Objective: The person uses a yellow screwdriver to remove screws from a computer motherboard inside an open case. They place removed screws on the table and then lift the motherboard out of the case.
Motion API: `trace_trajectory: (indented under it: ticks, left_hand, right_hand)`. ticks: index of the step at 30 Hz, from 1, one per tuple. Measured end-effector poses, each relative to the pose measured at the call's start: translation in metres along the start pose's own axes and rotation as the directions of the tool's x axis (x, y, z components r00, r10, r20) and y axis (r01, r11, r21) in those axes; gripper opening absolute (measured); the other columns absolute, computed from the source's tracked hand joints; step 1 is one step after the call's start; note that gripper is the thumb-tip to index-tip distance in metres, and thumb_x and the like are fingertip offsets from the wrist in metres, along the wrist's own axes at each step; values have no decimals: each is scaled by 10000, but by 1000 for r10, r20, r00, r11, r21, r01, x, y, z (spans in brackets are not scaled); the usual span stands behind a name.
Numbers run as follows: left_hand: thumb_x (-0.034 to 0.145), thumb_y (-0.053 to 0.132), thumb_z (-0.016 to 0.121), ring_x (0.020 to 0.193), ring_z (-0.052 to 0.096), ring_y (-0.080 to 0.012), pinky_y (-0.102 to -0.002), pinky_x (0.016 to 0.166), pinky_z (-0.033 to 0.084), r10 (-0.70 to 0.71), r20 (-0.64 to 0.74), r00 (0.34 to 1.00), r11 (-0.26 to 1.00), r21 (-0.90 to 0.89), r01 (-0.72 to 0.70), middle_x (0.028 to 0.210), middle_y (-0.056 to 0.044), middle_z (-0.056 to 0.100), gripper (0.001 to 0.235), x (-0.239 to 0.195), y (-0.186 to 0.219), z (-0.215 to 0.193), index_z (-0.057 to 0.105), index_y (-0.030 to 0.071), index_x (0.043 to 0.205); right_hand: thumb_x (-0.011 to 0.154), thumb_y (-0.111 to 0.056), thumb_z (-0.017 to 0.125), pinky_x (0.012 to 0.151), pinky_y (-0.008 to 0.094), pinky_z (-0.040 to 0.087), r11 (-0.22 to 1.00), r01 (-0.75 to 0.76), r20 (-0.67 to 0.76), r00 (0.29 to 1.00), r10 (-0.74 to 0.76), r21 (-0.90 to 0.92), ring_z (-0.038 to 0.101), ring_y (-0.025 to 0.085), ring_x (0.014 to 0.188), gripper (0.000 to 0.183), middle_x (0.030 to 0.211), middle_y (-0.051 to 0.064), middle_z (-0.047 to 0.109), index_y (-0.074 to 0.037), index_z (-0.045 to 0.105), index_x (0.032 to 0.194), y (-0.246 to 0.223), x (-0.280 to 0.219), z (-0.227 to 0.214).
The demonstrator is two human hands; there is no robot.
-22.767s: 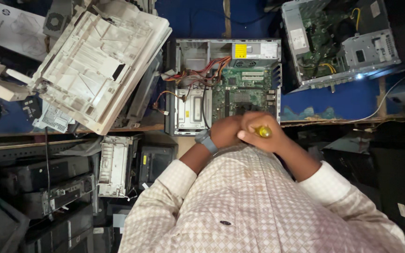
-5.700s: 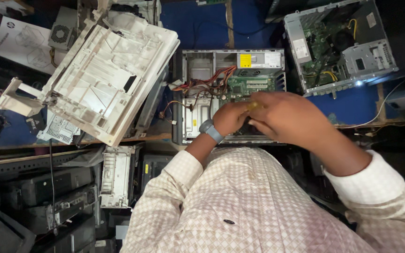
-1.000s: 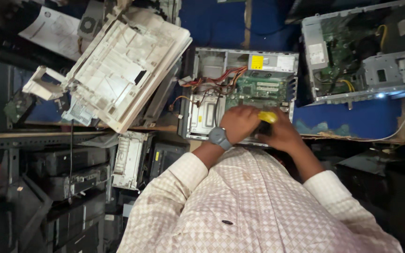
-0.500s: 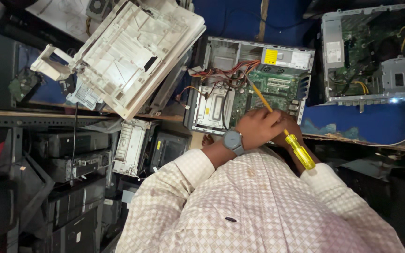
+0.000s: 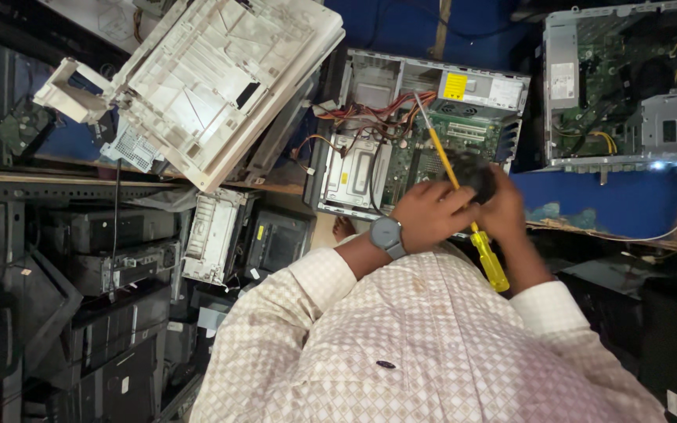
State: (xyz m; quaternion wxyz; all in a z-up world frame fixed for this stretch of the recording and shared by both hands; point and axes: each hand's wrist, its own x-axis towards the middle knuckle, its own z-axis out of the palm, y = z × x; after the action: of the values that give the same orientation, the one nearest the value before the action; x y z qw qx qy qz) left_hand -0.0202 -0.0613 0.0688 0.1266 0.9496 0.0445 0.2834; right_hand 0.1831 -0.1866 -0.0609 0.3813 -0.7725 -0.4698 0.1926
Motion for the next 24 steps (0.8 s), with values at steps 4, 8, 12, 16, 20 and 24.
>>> trace_trajectory:
  ticks: [4,8,12,16,20,24]
  left_hand:
    - [893,224,642,1048,605,-201,-372,903,515,53,-14,999,998,32,-52,1259,10,601,222,1,3,0,686,185,1107]
    - [896,223,651,1033,588,-183,-367,889,498,96,-20,995,994,48,-95,1239,15,603,205,4,4,1,701,178,1089]
    - [910,209,658,1040,588,-164,-348,851,475,113,-17,993,992,55,-112,1232,23,606,191,8,6,1,703,176,1092]
    - [897,218,655,1049,589,-169,-356,858,474,102,-10,995,992,76,-101,1208,21,601,203,14,9,3,703,174,1089]
    - [895,225,656,1045,589,-175,-367,858,476,88,11,996,991,98,-89,1194,22,606,192,20,12,7,702,164,1072]
    - [880,268,637,1063,607,-193,-406,872,486,10,77,997,1000,-16,-8,1140,11,603,199,26,13,16,695,176,1046]
  right_hand:
    - [785,-17,856,1025,368,550,850,-124,-18,988,154,511,665,226,1174,742,1298,118,655,23,484,1426,24,-4,-24]
    - [838,-4,847,1090,347,530,751,-116,-109,964,243,650,654,211,1225,729,1348,103,646,8,493,1476,41,-20,-59]
    - [971,-63,787,1107,365,537,567,-47,-160,937,310,822,645,212,1211,584,1321,107,637,35,509,1475,44,-50,-89]
    - [1064,-166,699,1094,409,556,406,104,-251,911,328,908,657,252,1239,527,1350,117,635,-5,504,1526,31,-78,-102]
    - [1054,-244,647,1062,462,591,352,159,-321,821,471,922,670,270,1270,473,1383,105,640,-58,522,1470,33,-95,-103]
    - [985,-147,774,957,431,606,457,47,-385,620,684,888,698,260,1150,406,1274,118,658,-39,577,1323,79,-110,-98]
